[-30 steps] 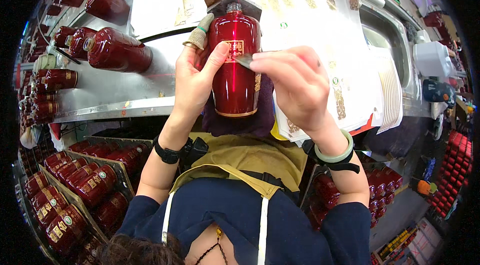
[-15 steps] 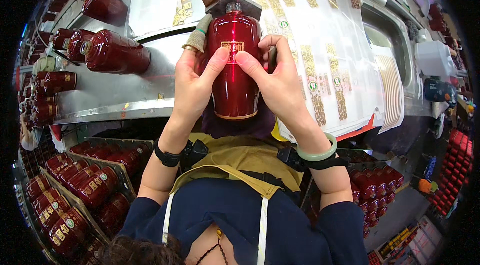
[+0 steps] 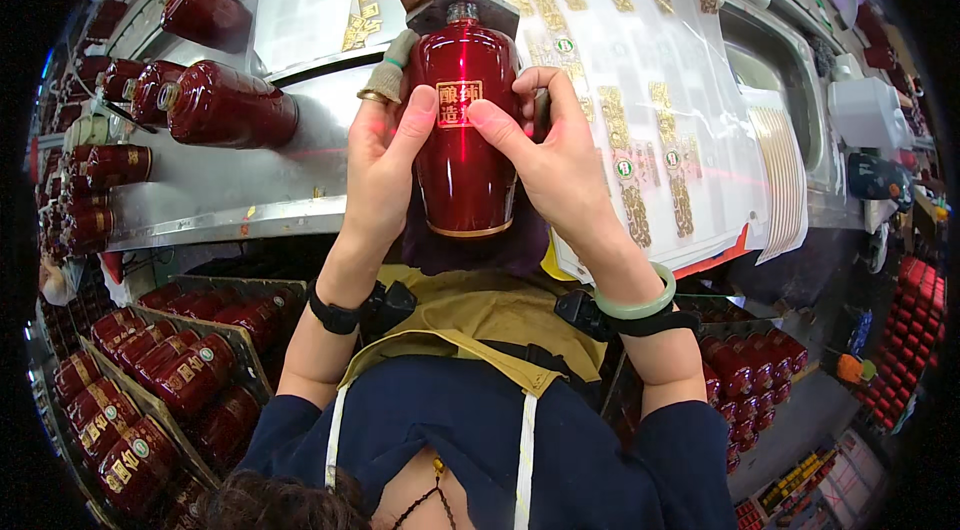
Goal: Applying decorative labels and seals to red liquor bottles on a production line.
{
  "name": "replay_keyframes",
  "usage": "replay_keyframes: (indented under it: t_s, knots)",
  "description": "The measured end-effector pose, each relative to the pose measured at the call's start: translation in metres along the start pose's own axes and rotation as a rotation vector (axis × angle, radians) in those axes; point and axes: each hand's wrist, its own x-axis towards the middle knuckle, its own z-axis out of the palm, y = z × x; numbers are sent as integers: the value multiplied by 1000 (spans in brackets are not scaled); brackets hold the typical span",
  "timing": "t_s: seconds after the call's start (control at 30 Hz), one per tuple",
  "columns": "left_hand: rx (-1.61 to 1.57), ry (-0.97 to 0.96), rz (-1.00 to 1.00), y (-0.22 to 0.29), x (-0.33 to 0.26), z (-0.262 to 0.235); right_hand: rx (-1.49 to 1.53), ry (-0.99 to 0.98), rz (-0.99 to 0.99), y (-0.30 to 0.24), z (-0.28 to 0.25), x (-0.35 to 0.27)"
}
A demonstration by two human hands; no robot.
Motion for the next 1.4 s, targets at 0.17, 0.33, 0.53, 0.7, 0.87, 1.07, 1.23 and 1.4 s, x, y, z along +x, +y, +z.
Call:
replay_keyframes:
  t_s: [0.17, 0.33, 0.53, 0.7, 0.87, 1.07, 1.23, 1.4]
  knots:
    - [41, 11, 11, -4, -4, 1, 104, -75, 72, -20, -13, 1]
    - [-45, 0, -43, -4, -1, 1, -343, 88, -553, -28, -12, 9]
    - [-89, 11, -37, 0, 3, -5, -1003, -431, -1219, -52, -25, -5]
    - [-37, -31, -53, 2, 4, -8, -1048, -359, -1039, -68, 11, 17]
    - [-28, -16, -83, 13, 3, -6, -1254, -42, -1232, -85, -1, 67]
    - [-39, -41, -121, 11, 9, -9, -882, -23, -1006, -67, -27, 40]
    - [-32, -38, -120, 6, 9, -11, -860, -409, -1214, -33, -35, 1]
    - [-55, -12, -160, 9, 6, -9, -885, -236, -1170, -50, -25, 10]
